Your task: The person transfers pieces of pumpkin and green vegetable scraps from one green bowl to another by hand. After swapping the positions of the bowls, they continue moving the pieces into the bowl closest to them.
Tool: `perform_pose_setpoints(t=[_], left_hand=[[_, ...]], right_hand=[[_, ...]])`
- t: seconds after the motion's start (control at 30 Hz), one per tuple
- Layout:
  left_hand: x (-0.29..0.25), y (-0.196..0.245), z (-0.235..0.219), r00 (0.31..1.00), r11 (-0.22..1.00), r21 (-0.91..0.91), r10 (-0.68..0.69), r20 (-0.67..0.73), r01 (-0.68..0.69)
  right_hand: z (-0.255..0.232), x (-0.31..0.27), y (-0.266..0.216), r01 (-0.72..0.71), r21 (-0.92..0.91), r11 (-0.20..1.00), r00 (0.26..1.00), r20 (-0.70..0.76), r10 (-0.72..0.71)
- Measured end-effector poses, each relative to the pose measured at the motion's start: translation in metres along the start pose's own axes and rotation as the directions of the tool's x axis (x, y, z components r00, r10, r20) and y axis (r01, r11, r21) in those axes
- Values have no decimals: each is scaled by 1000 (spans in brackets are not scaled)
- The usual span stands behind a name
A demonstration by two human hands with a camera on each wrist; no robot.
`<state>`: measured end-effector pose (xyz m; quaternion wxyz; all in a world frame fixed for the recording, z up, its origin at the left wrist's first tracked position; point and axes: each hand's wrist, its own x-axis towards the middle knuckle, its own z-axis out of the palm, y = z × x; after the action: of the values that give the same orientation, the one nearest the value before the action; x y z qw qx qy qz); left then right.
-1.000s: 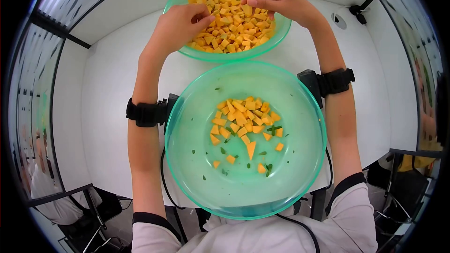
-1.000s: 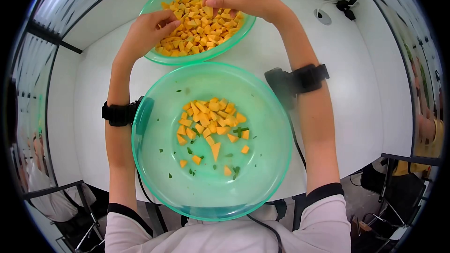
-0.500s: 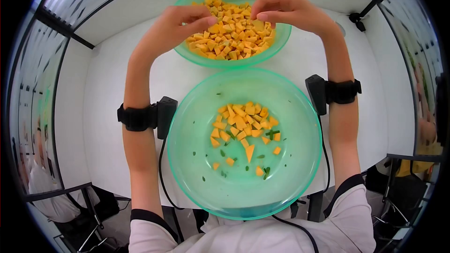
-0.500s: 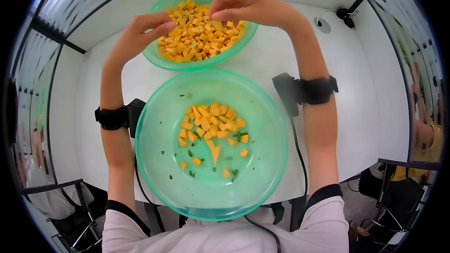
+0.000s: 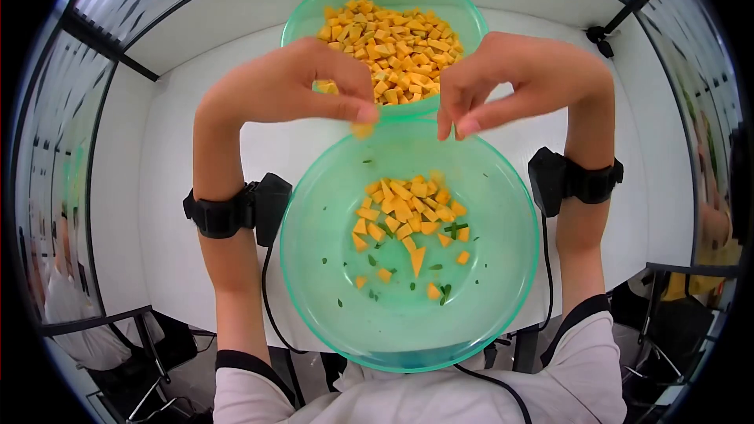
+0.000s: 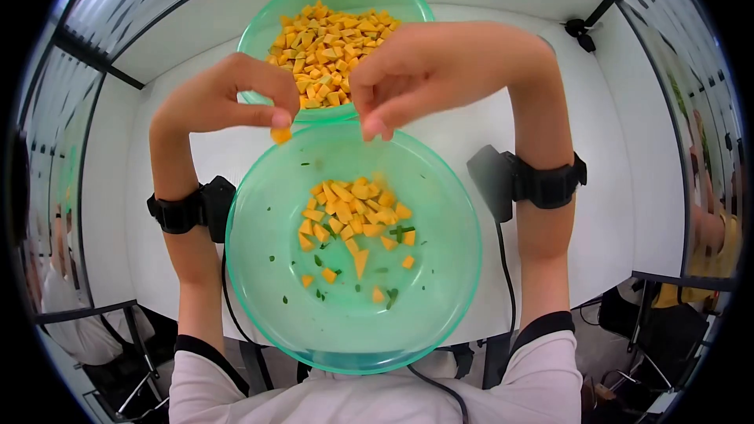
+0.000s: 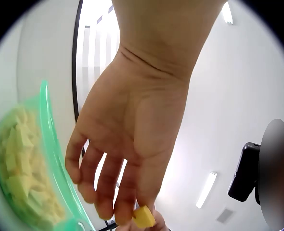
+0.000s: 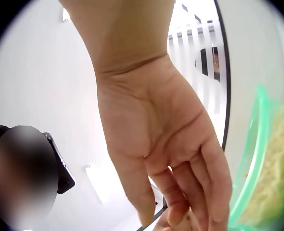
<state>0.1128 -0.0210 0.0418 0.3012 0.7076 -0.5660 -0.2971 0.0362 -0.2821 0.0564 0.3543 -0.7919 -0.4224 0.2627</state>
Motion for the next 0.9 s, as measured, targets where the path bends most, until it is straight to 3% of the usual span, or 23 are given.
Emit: perform_pose_setpoints(t=[0.17,0.27,0.3,0.37,0.43,0.5,0.6,0.67,0.9], left_hand=[[0,0,2,991,993,-116,22,135,-7],[2,-1,1,985,993,-81,99,139,-88],[3,-2,2,992,995,-73,82,95,-75],[4,-6,4,999,997,-57,48,9,-47],[8,-11,7,985,999,41,0,-174,7],[12,-17,10,935,980,132,-98,-341,151],[14,-36,12,873,931,251,-121,-473,265],[14,-48,11,849,899,273,-170,-500,341],[18,-63,15,785,882,275,-154,-601,383]], right_hand=[[-1,7,11,-138,-125,983,945,-313,93],[0,11,39,-352,-372,859,835,-540,108],[2,13,48,-461,-456,761,786,-609,111],[5,16,68,-473,-466,747,761,-644,81],[6,20,77,-478,-469,742,753,-655,71],[8,25,78,-516,-465,719,735,-671,94],[9,28,78,-571,-404,715,708,-683,180],[9,31,79,-618,-364,697,687,-681,254],[14,30,79,-612,-459,645,702,-690,175]])
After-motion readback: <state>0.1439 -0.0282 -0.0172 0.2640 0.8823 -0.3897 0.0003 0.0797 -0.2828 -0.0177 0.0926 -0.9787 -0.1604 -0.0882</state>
